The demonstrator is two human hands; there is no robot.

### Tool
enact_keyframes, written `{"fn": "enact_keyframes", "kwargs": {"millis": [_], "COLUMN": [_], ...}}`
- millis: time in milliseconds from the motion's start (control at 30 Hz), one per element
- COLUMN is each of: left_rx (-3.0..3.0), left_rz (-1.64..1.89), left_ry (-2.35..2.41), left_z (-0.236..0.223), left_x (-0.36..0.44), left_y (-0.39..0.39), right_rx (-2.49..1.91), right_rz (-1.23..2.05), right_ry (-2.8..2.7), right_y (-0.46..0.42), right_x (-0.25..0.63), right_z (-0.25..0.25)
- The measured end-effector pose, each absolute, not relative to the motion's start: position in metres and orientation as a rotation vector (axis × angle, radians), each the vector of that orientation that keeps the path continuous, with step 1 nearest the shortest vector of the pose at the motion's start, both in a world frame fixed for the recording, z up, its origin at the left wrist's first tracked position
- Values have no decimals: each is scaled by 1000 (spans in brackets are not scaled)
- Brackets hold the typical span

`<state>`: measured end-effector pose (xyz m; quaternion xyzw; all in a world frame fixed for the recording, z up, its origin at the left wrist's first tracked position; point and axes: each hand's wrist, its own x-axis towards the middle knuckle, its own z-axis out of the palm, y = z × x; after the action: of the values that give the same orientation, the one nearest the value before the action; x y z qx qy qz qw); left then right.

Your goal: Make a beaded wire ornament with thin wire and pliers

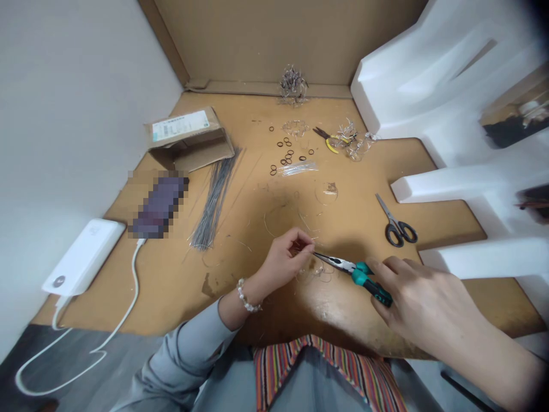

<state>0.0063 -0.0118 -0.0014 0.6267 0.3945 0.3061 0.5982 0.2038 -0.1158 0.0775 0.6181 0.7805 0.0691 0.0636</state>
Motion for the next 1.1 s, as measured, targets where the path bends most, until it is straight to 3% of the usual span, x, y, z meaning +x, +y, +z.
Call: {"fn": "enact_keyframes", "kwargs": {"millis": [667,1100], "left_rx": [914,1466], "left_rz": [753,761], "left_ry": [588,1017], "left_z": [-17,-9], "left_x": [4,7], "left_y": [0,-10], "right_rx": [2028,1853], "right_rz": [481,421], "right_ry": [2270,2356], "right_y": [-127,-113], "right_x": [230,205], "right_z": [100,99]}}
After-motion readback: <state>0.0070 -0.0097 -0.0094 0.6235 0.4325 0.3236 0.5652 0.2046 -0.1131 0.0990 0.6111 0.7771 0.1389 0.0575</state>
